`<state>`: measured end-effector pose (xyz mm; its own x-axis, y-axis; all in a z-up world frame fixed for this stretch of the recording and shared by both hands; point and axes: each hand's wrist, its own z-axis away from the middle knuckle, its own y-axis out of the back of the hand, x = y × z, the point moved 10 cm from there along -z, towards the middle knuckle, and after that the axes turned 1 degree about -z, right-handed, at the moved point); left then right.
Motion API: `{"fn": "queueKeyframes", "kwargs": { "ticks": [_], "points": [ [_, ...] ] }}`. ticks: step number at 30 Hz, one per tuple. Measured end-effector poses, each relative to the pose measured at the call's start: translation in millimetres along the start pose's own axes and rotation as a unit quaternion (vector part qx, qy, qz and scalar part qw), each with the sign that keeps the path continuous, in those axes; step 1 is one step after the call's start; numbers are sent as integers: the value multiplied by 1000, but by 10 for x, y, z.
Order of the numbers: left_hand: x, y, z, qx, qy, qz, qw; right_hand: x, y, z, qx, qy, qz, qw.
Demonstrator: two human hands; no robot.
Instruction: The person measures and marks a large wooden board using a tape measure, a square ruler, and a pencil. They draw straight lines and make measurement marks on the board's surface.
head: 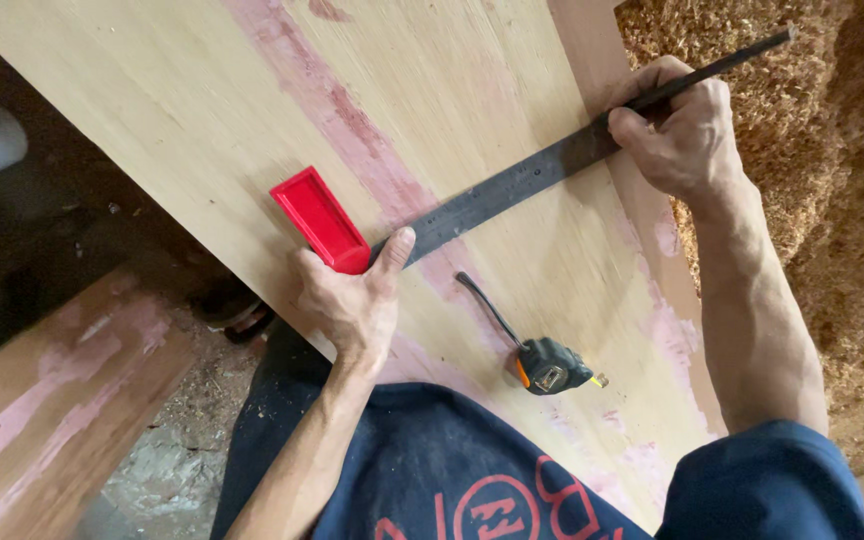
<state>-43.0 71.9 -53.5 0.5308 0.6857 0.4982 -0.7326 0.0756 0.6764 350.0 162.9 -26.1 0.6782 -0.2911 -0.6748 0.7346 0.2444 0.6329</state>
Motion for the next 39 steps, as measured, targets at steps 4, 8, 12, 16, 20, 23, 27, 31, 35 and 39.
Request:
{"fn": "queueKeyframes", "kwargs": {
  "ticks": [4, 8, 12, 16, 20, 23, 27, 31, 35, 39],
  "points": [
    [57, 38, -4, 18, -29, -11, 999, 1, -16, -11, 2, 5, -10, 1000],
    [50, 26, -2, 24, -36, -17, 999, -22, -21, -11, -4, 10, -35, 999],
    [12, 2, 0, 19, -33, -6, 999, -38, -16, 4, 4, 2, -31, 1000],
    [98, 40, 22, 39, -85, 18, 995, -115, -12, 20, 10, 32, -32, 999],
    [75, 40, 20, 41, -67, -4, 997, -77, -16, 18, 15, 10, -30, 999],
    [50, 32, 7, 31, -43, 10, 999, -96, -12, 20, 22, 17, -39, 999],
    [46, 27, 6, 25, -35, 9, 999, -53, -9, 36, 28, 6, -61, 998],
    [54, 34, 6, 31, -37, 0, 999, -23, -21, 30, 24, 0, -71, 997],
    [42, 21, 9, 30, -36, 5, 999, -40, -32, 22, 18, 11, -85, 996],
    [63, 33, 19, 42, -57, 9, 997, -37, -29, 38, 18, 0, -74, 997]
  ]
}}
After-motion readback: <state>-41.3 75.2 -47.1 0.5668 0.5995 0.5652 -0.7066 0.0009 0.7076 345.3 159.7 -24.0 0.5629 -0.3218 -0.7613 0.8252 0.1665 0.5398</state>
